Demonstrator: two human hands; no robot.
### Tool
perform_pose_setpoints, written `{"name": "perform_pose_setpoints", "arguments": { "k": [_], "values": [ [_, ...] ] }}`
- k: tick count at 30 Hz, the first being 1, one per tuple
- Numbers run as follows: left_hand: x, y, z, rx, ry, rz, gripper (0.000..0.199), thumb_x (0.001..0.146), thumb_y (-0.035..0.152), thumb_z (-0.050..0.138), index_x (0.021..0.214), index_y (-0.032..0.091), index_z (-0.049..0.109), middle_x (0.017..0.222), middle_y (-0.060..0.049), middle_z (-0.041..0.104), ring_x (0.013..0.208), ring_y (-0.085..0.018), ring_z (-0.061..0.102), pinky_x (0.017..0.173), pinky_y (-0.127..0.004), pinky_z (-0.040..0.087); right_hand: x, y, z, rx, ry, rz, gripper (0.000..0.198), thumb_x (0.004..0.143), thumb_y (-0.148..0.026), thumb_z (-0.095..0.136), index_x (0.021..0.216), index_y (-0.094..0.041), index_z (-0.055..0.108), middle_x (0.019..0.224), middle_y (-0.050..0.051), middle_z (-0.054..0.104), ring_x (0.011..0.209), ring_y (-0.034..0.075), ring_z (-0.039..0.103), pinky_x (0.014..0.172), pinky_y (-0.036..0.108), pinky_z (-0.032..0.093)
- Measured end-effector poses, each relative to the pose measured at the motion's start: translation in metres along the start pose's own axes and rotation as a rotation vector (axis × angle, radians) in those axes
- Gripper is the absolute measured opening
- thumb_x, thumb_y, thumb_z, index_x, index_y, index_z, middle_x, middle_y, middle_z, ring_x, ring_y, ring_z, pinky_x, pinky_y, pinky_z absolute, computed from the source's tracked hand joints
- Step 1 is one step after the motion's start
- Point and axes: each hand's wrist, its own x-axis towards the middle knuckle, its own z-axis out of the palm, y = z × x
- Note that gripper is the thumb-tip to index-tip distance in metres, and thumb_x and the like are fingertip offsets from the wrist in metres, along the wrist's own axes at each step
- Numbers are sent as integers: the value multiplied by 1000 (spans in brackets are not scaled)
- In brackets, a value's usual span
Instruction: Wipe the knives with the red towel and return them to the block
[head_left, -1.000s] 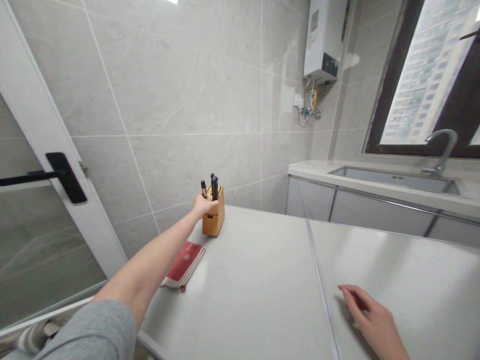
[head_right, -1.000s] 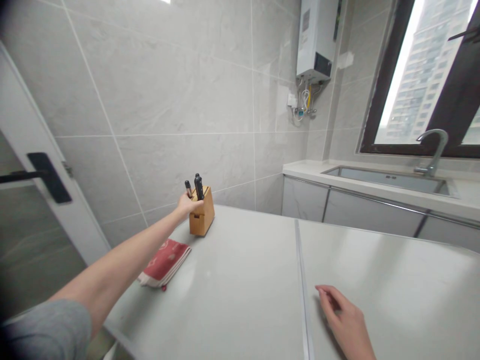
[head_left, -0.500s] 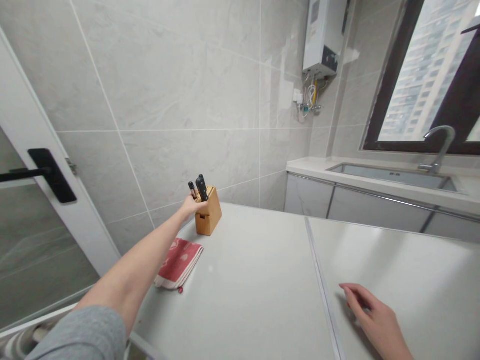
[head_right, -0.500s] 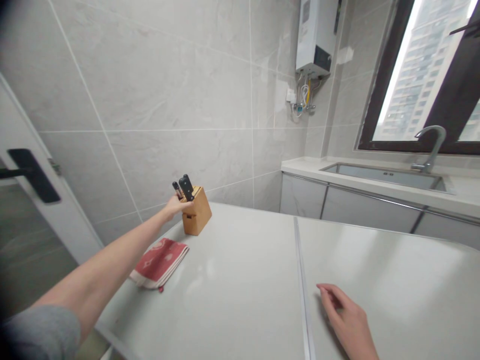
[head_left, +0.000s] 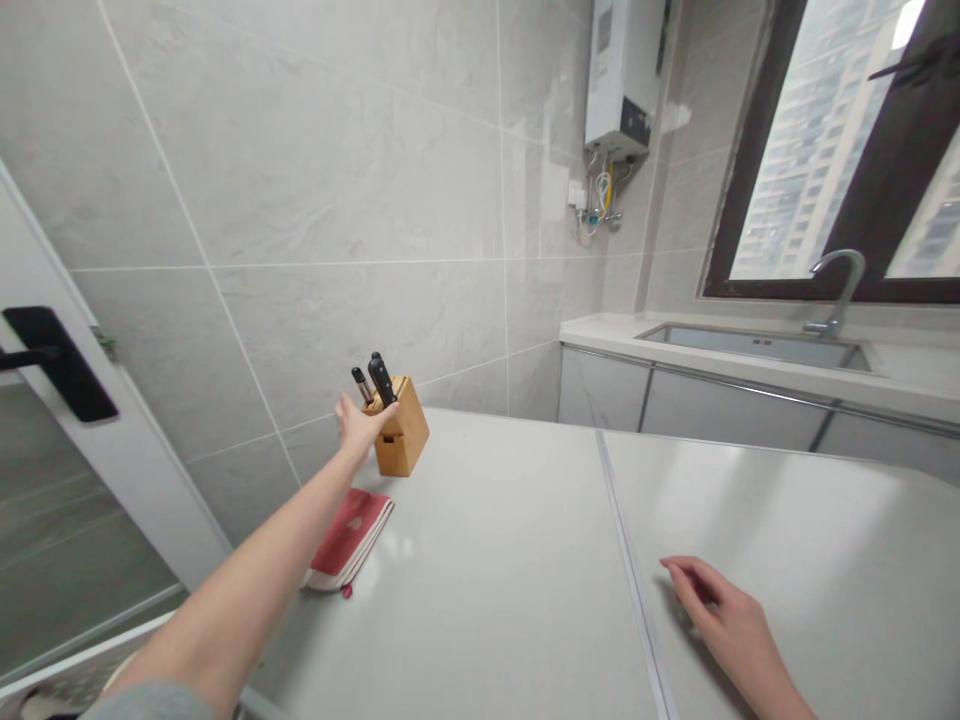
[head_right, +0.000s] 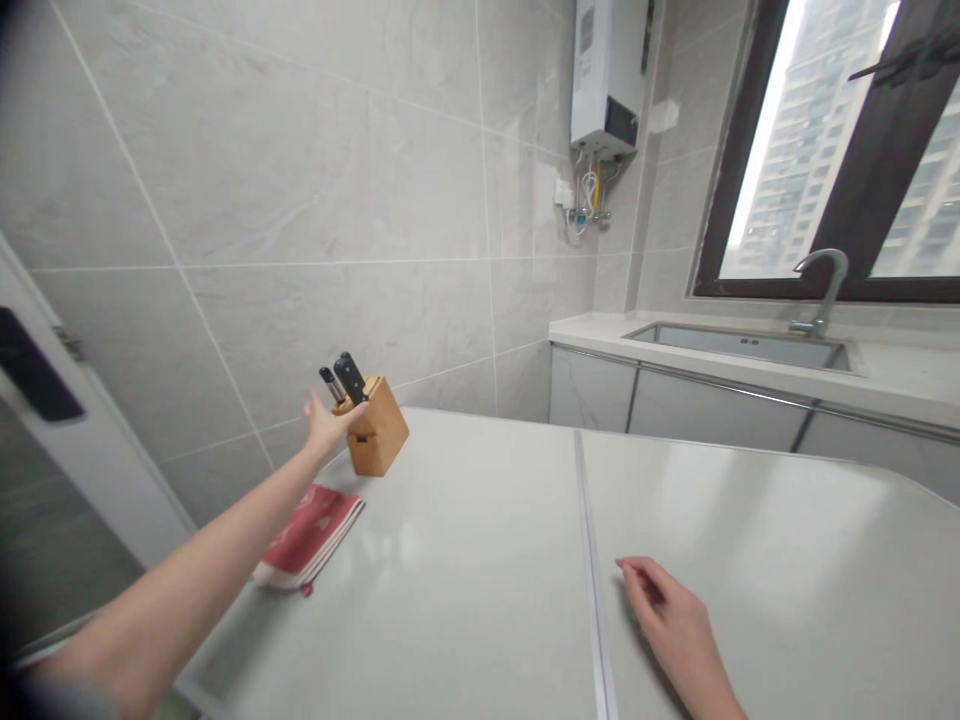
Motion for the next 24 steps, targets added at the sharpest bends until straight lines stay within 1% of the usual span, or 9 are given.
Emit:
{"name": "perform_pose_setpoints", "arguments": {
  "k": [2,4,7,9,11,13,16,20,24],
  "values": [
    [-21,3,-4,21,145,132,80,61,33,71,127,12,31,133,-18,32,128,-29,24,103,-40,24,1,4,2,-4,-10,11,31,78,-47,46,81,-21,63,69,2,66,59,16,61,58,23,48],
    [-52,7,-4,-5,217,300,62,68,33,65,123,16,39,128,-13,39,123,-26,34,102,-39,27,1,9,4,-17,-5,22,31,78,-46,46,86,-21,62,69,2,65,59,15,61,58,23,48],
    [-112,11,7,-150,-161,389,17,76,29,56,90,21,59,91,-4,61,91,-21,58,85,-33,44,2,18,6,-31,34,2,34,77,-43,48,100,-20,59,76,2,65,63,16,61,63,25,49],
    [-153,10,22,-228,-475,373,7,74,27,58,77,23,63,79,-3,65,77,-20,60,77,-32,47,3,24,5,-45,70,-25,37,76,-41,48,105,-19,57,83,4,65,69,17,62,69,28,50],
    [-186,6,41,-338,-695,265,4,70,28,63,69,24,66,73,-2,67,69,-20,61,73,-33,48,4,28,3,-68,99,-18,37,75,-41,49,105,-19,58,85,5,66,73,18,63,73,31,50],
    [-208,1,58,-504,-836,32,10,67,32,66,67,22,67,65,-3,67,60,-20,63,67,-34,50,4,30,1,-87,105,19,36,74,-42,51,101,-20,61,81,4,67,74,20,64,74,32,50],
    [-221,-6,70,-655,-860,-172,27,74,43,59,82,19,66,77,-7,71,63,-20,66,65,-33,51,5,27,-2,-73,77,71,34,71,-45,55,93,-21,65,76,4,70,74,21,66,73,31,50],
    [-219,-15,67,-1009,-935,-482,40,81,48,51,103,16,61,102,-14,68,93,-23,64,80,-33,48,6,19,-2,-27,46,122,34,68,-49,58,85,-21,68,75,4,72,74,23,67,70,29,51],
    [-216,-19,66,-1218,-1062,-674,49,86,49,41,110,9,58,114,-19,61,107,-26,57,89,-37,43,6,14,-3,-4,35,126,32,69,-50,57,81,-22,68,79,5,73,78,23,67,70,27,51]
  ]
}}
